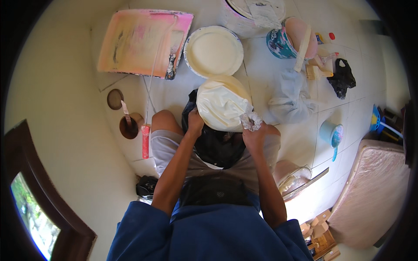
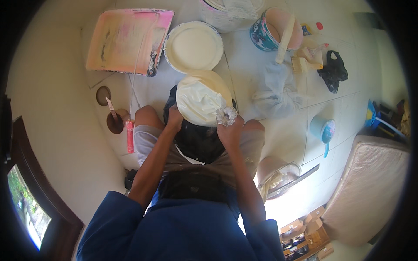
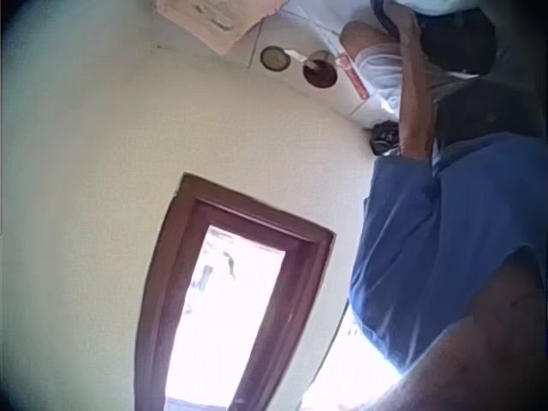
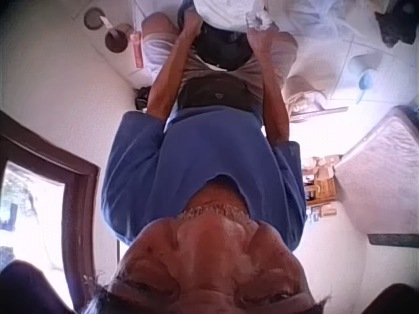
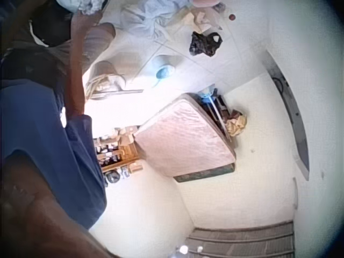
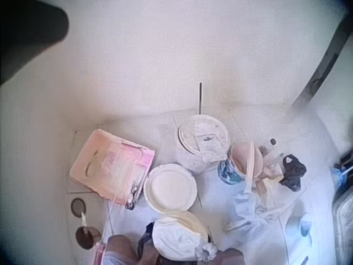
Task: The person prepares a white mixture by stirring a thick substance in a bucket and then adding a white liquid from a large plastic bag.
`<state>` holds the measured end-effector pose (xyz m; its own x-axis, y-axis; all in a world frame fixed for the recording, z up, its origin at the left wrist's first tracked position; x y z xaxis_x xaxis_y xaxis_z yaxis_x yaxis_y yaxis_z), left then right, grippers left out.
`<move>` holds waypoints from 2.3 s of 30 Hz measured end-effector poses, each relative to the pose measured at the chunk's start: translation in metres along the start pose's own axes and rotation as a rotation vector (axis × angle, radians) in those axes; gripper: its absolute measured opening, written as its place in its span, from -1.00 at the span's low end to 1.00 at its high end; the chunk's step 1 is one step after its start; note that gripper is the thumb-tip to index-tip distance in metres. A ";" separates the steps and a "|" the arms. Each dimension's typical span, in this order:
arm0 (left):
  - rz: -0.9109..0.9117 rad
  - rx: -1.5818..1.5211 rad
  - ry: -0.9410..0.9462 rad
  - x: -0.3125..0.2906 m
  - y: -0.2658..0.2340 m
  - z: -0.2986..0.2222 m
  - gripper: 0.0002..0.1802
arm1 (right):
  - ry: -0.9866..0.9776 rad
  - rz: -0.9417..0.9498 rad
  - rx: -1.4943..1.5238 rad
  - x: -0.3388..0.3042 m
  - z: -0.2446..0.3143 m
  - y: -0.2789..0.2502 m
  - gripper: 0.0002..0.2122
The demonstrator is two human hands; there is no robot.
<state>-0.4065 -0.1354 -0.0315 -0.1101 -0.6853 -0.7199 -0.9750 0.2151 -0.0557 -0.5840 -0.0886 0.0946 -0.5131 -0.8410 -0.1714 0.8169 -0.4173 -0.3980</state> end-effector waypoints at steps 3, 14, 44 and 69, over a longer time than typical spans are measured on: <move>-0.054 -0.156 -0.057 -0.012 -0.013 -0.009 -0.71 | 0.074 -0.065 0.103 -0.002 0.000 0.009 -0.86; 0.233 -0.287 -0.214 -0.009 -0.024 -0.010 -0.38 | 0.050 -0.148 0.151 -0.007 -0.012 0.023 -0.82; -0.130 0.574 0.702 -0.028 0.065 -0.074 -0.72 | 0.161 -0.265 0.306 -0.052 -0.008 -0.065 -0.79; 0.225 0.651 0.821 -0.086 0.099 -0.096 -0.79 | 0.050 -0.212 0.192 -0.024 -0.021 -0.042 -0.72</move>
<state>-0.5119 -0.1220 0.0916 -0.6069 -0.7900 -0.0871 -0.6525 0.5579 -0.5128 -0.6112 -0.0435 0.0966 -0.6866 -0.7117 -0.1485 0.7222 -0.6440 -0.2524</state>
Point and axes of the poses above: each hand's wrist, its own x-axis towards the middle knuckle, its own y-axis out of the palm, z = x × y, the point moved 1 cm from there along x, towards the middle knuckle, and after that the axes turned 7 degrees about x, right-handed, at the moved point
